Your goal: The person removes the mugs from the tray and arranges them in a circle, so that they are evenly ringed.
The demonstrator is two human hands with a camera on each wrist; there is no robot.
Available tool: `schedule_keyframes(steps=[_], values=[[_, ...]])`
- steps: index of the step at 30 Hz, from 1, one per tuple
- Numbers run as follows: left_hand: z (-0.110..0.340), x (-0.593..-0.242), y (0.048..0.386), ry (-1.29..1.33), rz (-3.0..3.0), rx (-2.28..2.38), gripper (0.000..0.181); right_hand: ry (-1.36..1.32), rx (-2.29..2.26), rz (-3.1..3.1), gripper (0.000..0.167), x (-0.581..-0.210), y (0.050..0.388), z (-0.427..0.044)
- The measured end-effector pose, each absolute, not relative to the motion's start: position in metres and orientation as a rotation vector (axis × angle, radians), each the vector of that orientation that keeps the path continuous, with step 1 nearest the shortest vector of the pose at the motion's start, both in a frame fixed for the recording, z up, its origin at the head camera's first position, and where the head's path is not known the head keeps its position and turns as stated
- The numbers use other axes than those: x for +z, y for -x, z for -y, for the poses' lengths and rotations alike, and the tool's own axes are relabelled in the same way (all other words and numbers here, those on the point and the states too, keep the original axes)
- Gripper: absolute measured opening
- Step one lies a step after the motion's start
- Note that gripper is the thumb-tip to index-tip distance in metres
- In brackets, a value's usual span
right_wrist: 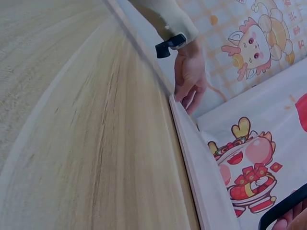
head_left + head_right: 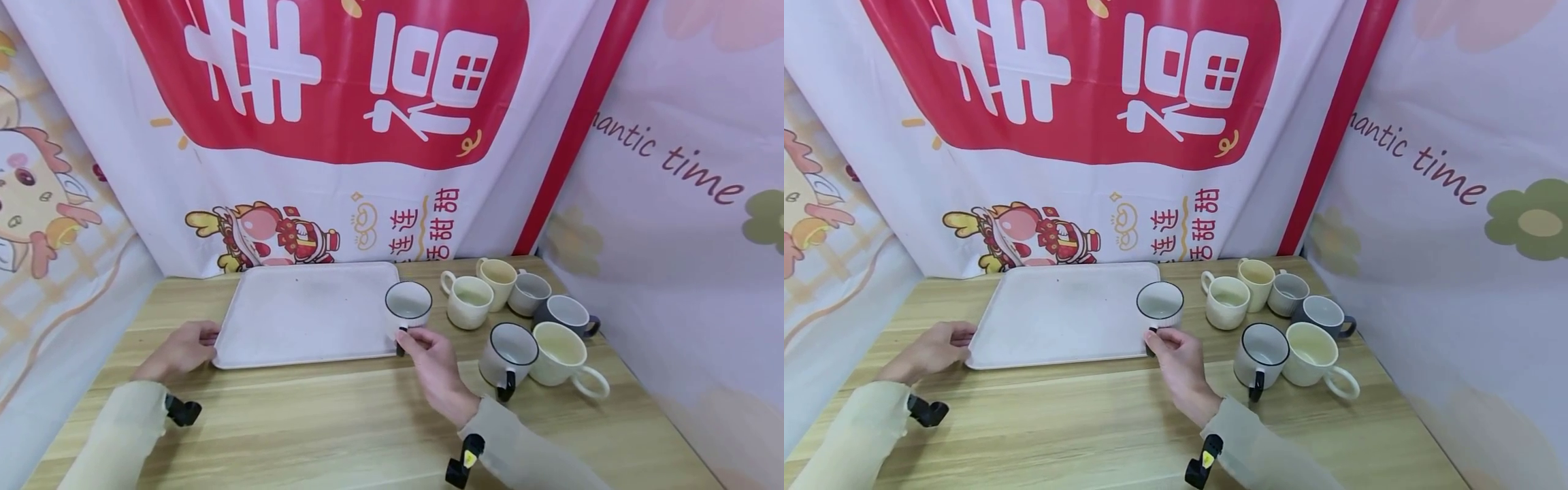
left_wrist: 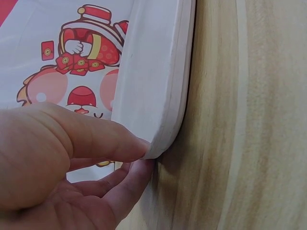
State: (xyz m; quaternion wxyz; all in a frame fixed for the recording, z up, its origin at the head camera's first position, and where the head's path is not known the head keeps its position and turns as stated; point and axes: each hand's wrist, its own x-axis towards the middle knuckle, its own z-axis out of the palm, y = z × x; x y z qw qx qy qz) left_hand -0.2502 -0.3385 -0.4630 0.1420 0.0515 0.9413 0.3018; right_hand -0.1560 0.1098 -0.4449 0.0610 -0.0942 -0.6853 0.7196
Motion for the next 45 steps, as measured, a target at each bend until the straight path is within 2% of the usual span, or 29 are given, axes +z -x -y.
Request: schedule_keyframes(steps=[8, 25, 35, 45], values=[[0.338, -0.463, 0.251, -0.188, -2.738, 0.879, 0.052, 0.495, 2.127, 1.98, 0.024, -0.462, 0.152, -0.127], [0.34, -0.463, 0.25, -0.167, -2.718, 0.879, 0.055, 0.656, 2.115, 1.765, 0.012, -0.478, 0.15, -0.138], [0.338, -0.461, 0.25, -0.15, -2.712, 0.861, 0.059, 0.763, 2.071, 1.76, 0.022, -0.482, 0.145, -0.142], [0.338, -0.464, 0.249, -0.146, -2.715, 0.878, 0.058, 0.795, 2.067, 1.739, 0.021, -0.487, 0.147, -0.148]])
